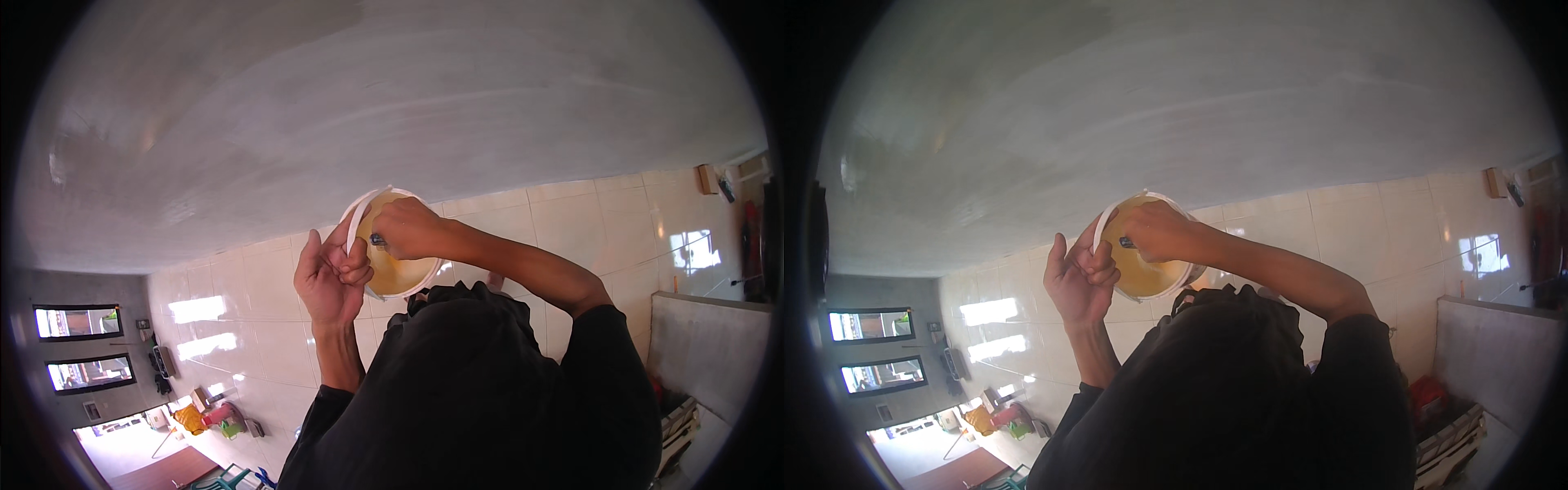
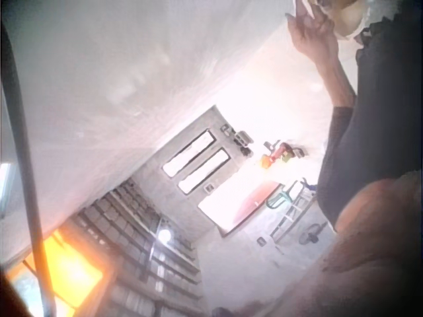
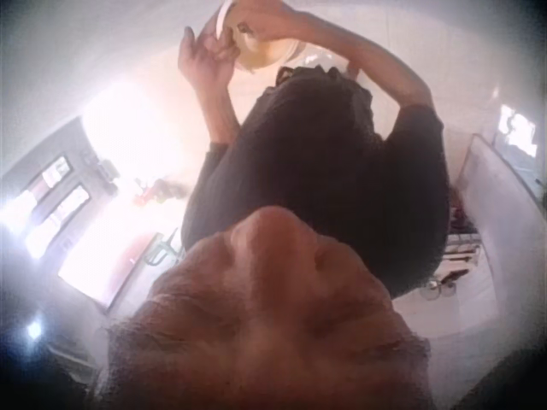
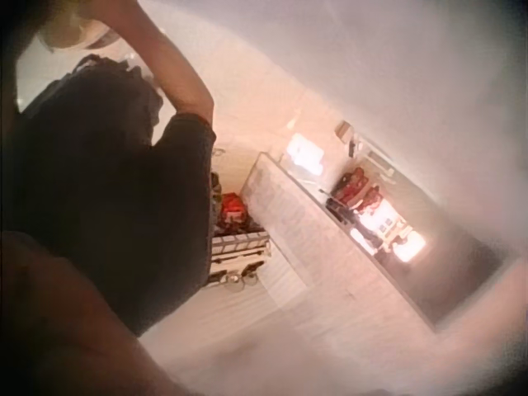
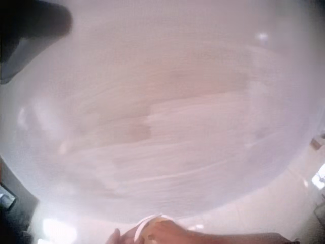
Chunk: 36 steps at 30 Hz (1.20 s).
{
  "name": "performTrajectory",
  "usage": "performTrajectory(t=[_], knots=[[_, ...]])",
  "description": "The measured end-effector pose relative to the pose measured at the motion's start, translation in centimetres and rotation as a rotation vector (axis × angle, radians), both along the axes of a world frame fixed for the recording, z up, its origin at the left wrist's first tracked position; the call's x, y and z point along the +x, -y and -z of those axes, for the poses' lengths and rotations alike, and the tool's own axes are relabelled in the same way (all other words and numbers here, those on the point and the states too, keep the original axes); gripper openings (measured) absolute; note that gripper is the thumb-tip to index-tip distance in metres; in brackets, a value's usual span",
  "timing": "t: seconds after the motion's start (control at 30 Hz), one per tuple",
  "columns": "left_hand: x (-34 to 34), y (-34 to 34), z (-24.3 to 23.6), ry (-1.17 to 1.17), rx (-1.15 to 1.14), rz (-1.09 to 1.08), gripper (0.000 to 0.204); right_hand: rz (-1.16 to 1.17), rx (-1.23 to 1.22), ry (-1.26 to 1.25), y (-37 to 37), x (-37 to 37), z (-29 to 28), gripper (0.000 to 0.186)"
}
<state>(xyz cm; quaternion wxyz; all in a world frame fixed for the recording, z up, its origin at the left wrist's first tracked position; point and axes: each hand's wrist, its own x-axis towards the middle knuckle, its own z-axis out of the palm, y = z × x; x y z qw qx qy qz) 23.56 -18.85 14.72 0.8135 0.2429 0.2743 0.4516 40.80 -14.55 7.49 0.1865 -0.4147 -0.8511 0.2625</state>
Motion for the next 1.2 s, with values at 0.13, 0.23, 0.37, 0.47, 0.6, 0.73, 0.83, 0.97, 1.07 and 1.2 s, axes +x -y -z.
performTrajectory(t=[0.13, 0.23, 0.37, 0.47, 0.6, 0.73, 0.83, 0.97, 1.07, 1.2], knots=[[0.1, 0.1, -0.3, -0.007, 0.019, 0.017, 0.079, 0.004, -0.004, 0.050, -0.1, -0.1, 0.9, 0.011], [0.3, 0.3, -0.7, -0.001, 0.015, 0.023, 0.080, 0.004, 0.046, 0.028, 0.4, 0.3, 1.4, 0.012], [0.3, 0.7, -0.7, 0.008, -0.008, 0.004, 0.079, 0.008, 0.010, 0.077, 1.1, 1.0, -0.2, 0.010], [0.7, 0.7, -1.0, -0.005, 0.004, 0.016, 0.078, 0.081, 0.056, 0.003, 1.9, 2.1, -1.1, 0.008], [0.9, 0.5, -0.5, -0.022, -0.019, 0.007, 0.075, 0.159, 0.095, -0.024, 2.4, 3.3, -1.8, 0.012], [0.2, 0.4, 0.1, -0.007, -0.023, 0.027, 0.073, 0.194, 0.275, 0.001, 3.1, 4.1, -2.0, 0.016], [0.1, 0.3, 0.5, -0.011, -0.003, 0.039, 0.071, 0.182, 0.270, -0.005, 4.1, 4.1, -1.5, 0.018], [0.6, 0.3, -0.3, -0.017, -0.002, 0.049, 0.070, 0.331, 0.049, -0.251, 4.6, 3.6, -3.6, 0.023], [0.7, 0.4, -0.9, -0.041, 0.019, 0.050, 0.070, 0.382, -0.183, -0.330, 5.7, 3.1, -5.9, 0.024], [0.5, 0.6, -0.7, -0.006, 0.067, 0.060, 0.070, 0.323, -0.464, -0.632, 5.9, 1.9, -3.4, 0.021]])
